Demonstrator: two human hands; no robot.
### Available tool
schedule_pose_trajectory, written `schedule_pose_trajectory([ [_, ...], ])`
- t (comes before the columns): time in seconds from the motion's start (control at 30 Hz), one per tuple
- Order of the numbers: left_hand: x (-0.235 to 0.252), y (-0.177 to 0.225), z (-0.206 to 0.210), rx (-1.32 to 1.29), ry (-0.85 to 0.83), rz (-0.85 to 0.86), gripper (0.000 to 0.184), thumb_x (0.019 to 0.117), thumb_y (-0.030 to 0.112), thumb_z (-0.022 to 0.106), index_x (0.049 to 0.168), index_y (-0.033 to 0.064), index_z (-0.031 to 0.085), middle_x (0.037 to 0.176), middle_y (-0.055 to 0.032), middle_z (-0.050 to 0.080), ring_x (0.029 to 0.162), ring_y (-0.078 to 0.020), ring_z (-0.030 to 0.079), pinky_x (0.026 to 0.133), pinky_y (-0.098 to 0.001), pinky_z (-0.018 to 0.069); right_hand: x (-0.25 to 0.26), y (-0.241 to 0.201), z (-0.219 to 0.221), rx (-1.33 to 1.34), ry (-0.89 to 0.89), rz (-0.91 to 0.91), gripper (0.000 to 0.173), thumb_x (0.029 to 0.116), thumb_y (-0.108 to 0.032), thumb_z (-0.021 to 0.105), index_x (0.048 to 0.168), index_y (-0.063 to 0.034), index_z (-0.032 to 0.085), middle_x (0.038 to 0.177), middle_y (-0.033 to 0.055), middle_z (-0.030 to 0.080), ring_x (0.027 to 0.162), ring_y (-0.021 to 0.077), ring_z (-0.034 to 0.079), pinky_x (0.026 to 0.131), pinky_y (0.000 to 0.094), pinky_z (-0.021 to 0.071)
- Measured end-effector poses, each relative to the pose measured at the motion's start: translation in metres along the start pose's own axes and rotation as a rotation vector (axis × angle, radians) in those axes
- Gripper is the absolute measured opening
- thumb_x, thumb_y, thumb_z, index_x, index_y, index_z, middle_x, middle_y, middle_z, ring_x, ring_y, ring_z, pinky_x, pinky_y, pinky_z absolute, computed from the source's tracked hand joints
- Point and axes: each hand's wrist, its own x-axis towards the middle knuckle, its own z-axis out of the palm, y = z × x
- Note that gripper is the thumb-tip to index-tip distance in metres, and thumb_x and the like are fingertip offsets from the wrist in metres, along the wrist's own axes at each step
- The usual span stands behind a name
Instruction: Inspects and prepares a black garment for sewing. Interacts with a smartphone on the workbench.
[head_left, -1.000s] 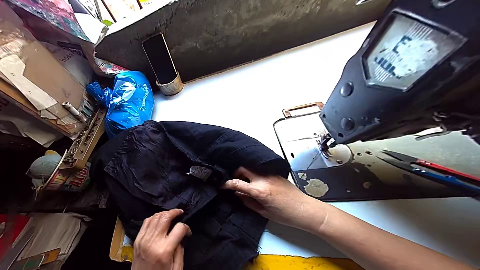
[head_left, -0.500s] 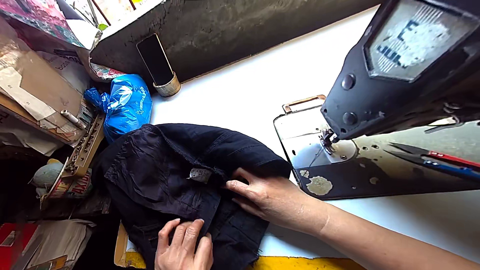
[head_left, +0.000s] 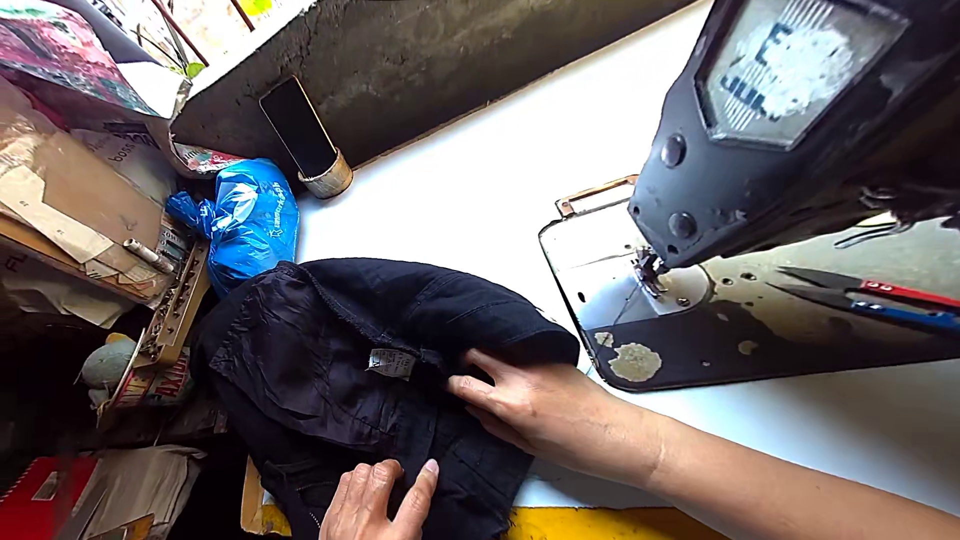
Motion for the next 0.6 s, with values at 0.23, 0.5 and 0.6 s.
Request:
schedule_pose_trajectory([
  [0.23, -0.007, -0.001, -0.002, 0.047, 0.006, -0.016, 0.017, 0.0902, 0.01, 0.068, 0.101, 0.0115, 0.081, 0.095, -0.0125, 0.072, 0.088, -0.0247, 0.068, 0.083, -0.0285, 0.0552, 0.01, -0.013, 0.001, -0.091, -0.081, -0.171, 0.015, 0.0958, -0.016, 0.058, 0.101, -0.016, 0.072, 0.097, 0.0066, 0.065, 0.082, 0.0229, 0.067, 0.054, 0.0341, 0.0533],
  [0.5, -0.007, -0.003, -0.003, 0.11, 0.033, -0.023, 0.012, 0.0883, 0.006, 0.065, 0.086, 0.0064, 0.077, 0.089, -0.012, 0.072, 0.083, -0.0231, 0.069, 0.078, -0.0269, 0.0563, 0.034, -0.02, -0.004, -0.148, -0.229, -0.173, 0.012, 0.0932, -0.003, 0.061, 0.098, -0.0043, 0.071, 0.093, 0.0094, 0.065, 0.09, 0.023, 0.069, 0.063, 0.0294, 0.0562],
  [0.6, -0.008, -0.004, -0.003, 0.154, 0.042, -0.014, 0.011, 0.0868, 0.005, 0.064, 0.082, 0.0064, 0.074, 0.085, -0.0109, 0.07, 0.08, -0.0226, 0.068, 0.074, -0.0275, 0.0556, 0.043, -0.019, -0.013, -0.017, -0.417, -0.127, 0.011, 0.0927, -0.001, 0.063, 0.102, 0.0002, 0.069, 0.095, 0.0127, 0.063, 0.095, 0.0268, 0.067, 0.075, 0.033, 0.0571],
])
